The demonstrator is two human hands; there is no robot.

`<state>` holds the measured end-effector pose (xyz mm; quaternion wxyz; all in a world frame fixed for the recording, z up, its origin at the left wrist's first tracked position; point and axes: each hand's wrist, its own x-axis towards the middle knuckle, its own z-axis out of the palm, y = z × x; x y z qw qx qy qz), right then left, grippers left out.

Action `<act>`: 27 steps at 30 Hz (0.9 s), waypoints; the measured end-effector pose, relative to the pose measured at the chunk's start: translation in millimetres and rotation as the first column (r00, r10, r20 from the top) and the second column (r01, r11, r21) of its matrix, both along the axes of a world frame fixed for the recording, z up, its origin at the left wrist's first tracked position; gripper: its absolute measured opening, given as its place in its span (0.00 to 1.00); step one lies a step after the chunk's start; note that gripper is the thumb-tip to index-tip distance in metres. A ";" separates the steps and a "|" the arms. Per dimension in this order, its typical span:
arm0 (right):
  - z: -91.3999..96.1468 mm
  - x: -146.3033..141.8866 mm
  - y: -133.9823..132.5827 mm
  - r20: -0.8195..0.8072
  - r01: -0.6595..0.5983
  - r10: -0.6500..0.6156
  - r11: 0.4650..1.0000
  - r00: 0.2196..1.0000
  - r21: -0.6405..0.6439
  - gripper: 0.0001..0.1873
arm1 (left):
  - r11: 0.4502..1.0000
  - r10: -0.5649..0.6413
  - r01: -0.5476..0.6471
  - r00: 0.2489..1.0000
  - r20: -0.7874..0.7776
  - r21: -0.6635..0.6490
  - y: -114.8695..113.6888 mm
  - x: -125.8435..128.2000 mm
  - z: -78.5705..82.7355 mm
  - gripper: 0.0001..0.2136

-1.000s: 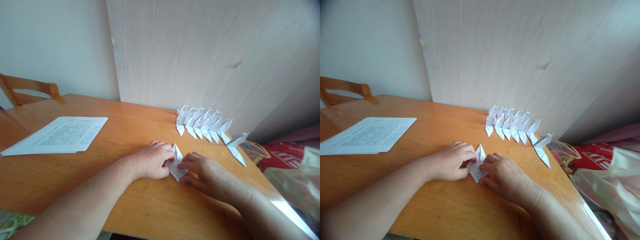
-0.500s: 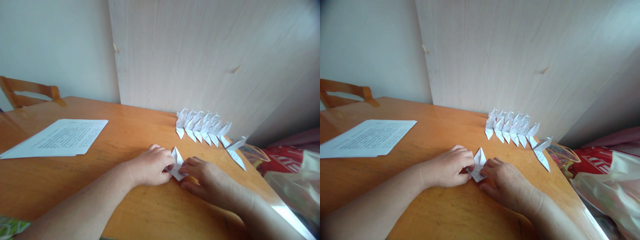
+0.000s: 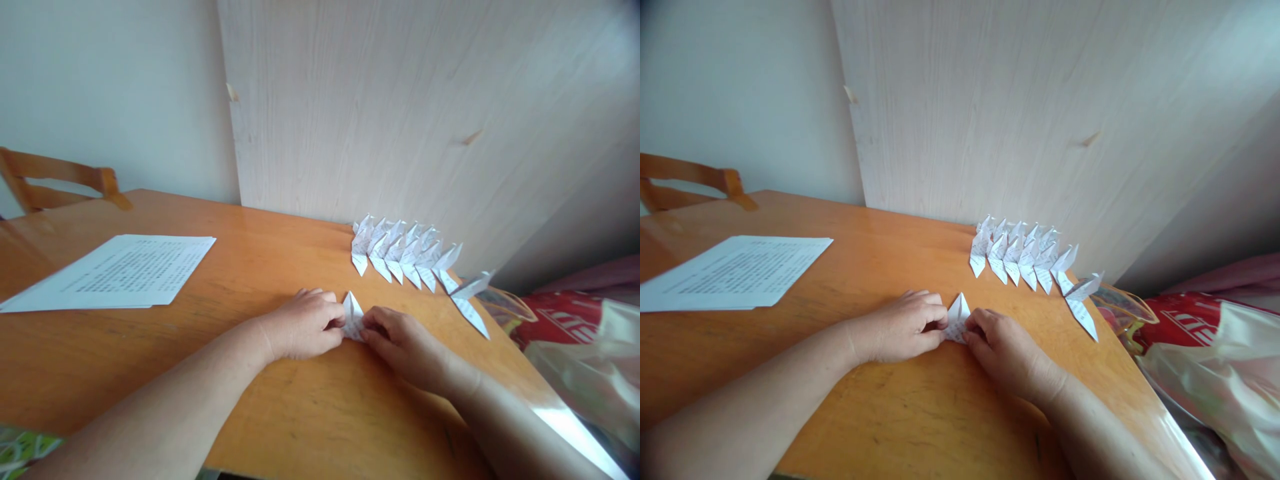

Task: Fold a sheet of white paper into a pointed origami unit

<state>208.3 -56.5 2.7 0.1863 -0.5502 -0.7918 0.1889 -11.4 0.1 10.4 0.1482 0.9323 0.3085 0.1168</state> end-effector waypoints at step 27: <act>-2.9 -3.0 7.3 0.046 0.060 -0.059 0.998 0.997 -0.022 0.04 | 0.986 0.150 -0.148 0.989 0.016 -0.074 1.9 10.1 -6.4 0.12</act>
